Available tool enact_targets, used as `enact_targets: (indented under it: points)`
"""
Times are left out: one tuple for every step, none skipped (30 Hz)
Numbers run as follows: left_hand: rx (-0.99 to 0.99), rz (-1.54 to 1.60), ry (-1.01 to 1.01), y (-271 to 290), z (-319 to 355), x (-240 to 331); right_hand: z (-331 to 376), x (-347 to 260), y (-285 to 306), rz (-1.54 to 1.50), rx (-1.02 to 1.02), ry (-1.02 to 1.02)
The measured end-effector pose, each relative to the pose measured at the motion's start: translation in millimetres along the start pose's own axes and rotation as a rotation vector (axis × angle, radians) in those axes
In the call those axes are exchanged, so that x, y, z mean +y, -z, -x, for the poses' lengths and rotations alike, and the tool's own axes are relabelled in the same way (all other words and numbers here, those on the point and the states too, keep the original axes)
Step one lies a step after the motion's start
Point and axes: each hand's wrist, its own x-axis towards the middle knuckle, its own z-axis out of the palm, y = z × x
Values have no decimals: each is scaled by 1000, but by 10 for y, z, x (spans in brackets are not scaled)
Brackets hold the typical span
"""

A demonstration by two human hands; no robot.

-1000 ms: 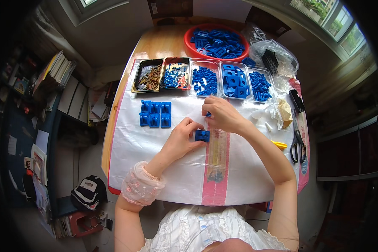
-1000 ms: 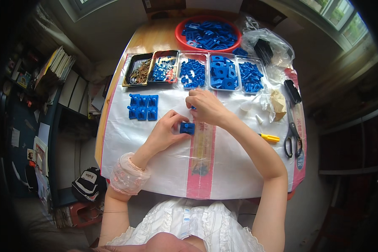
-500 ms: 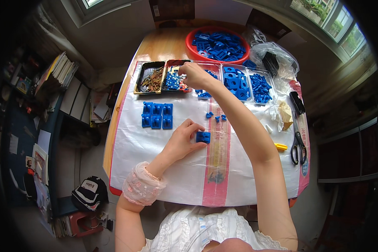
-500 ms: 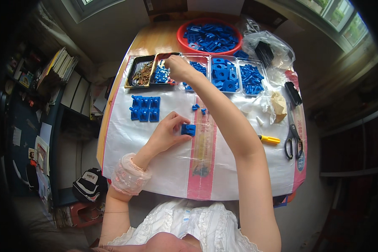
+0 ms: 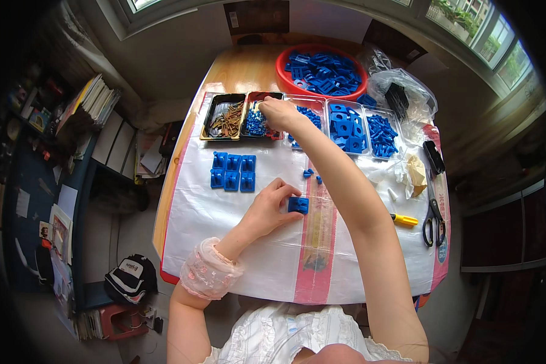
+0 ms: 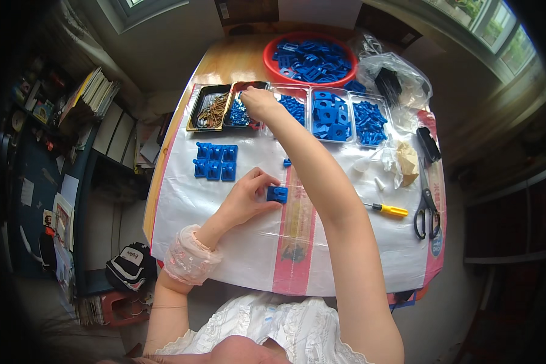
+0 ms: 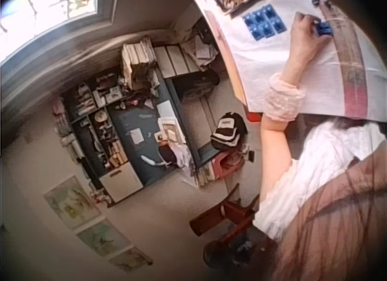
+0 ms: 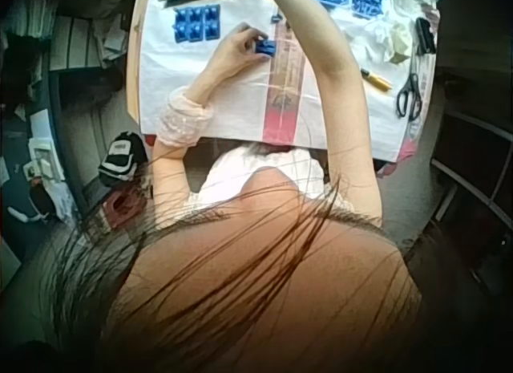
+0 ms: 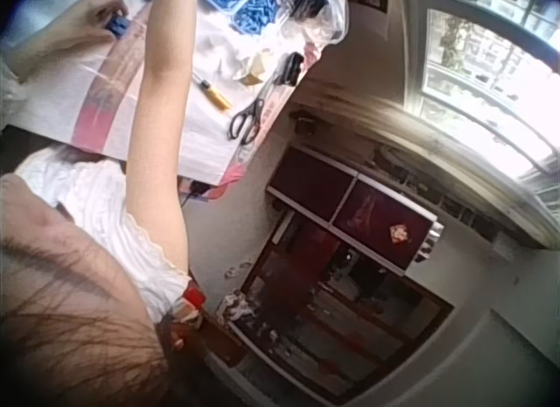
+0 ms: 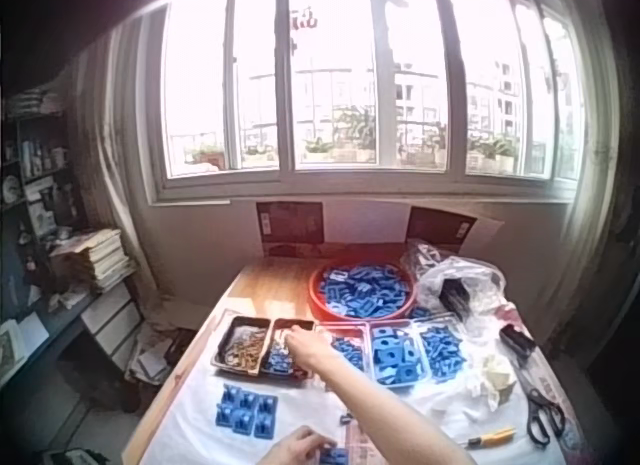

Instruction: Manually assemble small blue plastic components using a screwdriver and spring-loaded tool.

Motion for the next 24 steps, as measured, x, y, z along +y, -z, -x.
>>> enact_targets:
  points:
    - [-1, 2, 5, 4, 3, -9, -3, -21, 16, 1, -7, -6]
    - [-1, 4, 10, 8, 6, -16, -13, -48, 32, 2, -14, -12]
    - [3, 5, 9, 9, 12, -20, -27, -77, 48, 3, -21, -17]
    - [5, 6, 5, 8, 15, -20, -50, -92, 69, 1, -33, -20]
    - [7, 8, 3, 10, 18, -21, -84, -110, 93, -2, -45, -22]
    - [5, 6, 5, 18, 19, -16, -109, -126, 111, -5, -57, -22]
    - [2, 8, 5, 19, 17, -5, -126, -115, 85, -18, -8, 18]
    - [0, 9, 5, 18, 17, 1, -140, -112, 51, -31, 42, 60]
    - [11, 15, -5, 12, 18, -4, -156, -113, 17, -44, 91, 102]
    - [21, 22, -16, 3, 17, -8, -174, -105, -17, -79, 138, 112]
    - [31, 28, -28, -2, 17, -10, -193, -97, -50, -114, 186, 122]
    - [20, 21, -17, 4, 17, -2, -215, -85, -77, -149, 233, 132]
    - [10, 15, -5, 8, 15, 8, -237, -85, -87, -188, 218, 108]
    - [-2, 10, 6, 8, 10, 15, -264, -86, -92, -227, 202, 83]
    - [-4, 10, -1, 0, 0, 15, -279, -82, -100, -265, 188, 57]
    - [-2, 8, -3, 1, 3, 3, -286, -123, -101, -260, 177, 99]
    - [0, 7, -6, 0, 4, -5, -281, -159, -104, -254, 167, 139]
    - [-2, 9, -1, 1, 5, -3, -267, -182, -104, -248, 158, 178]
    - [1, 9, 10, 11, 20, -6, -251, -241, -79, -244, 135, 160]
    - [4, 9, 20, 21, 35, -13, -234, -294, -50, -240, 113, 142]
    - [10, 6, 21, 30, 47, -28, -221, -348, -19, -236, 90, 125]
    - [7, 6, 10, 21, 28, -12, -209, -303, -34, -234, 120, 140]
    - [4, 5, -1, 11, 14, 2, -198, -261, -52, -233, 149, 155]
    - [-3, 6, -4, 1, 4, 15, -187, -218, -68, -232, 179, 170]
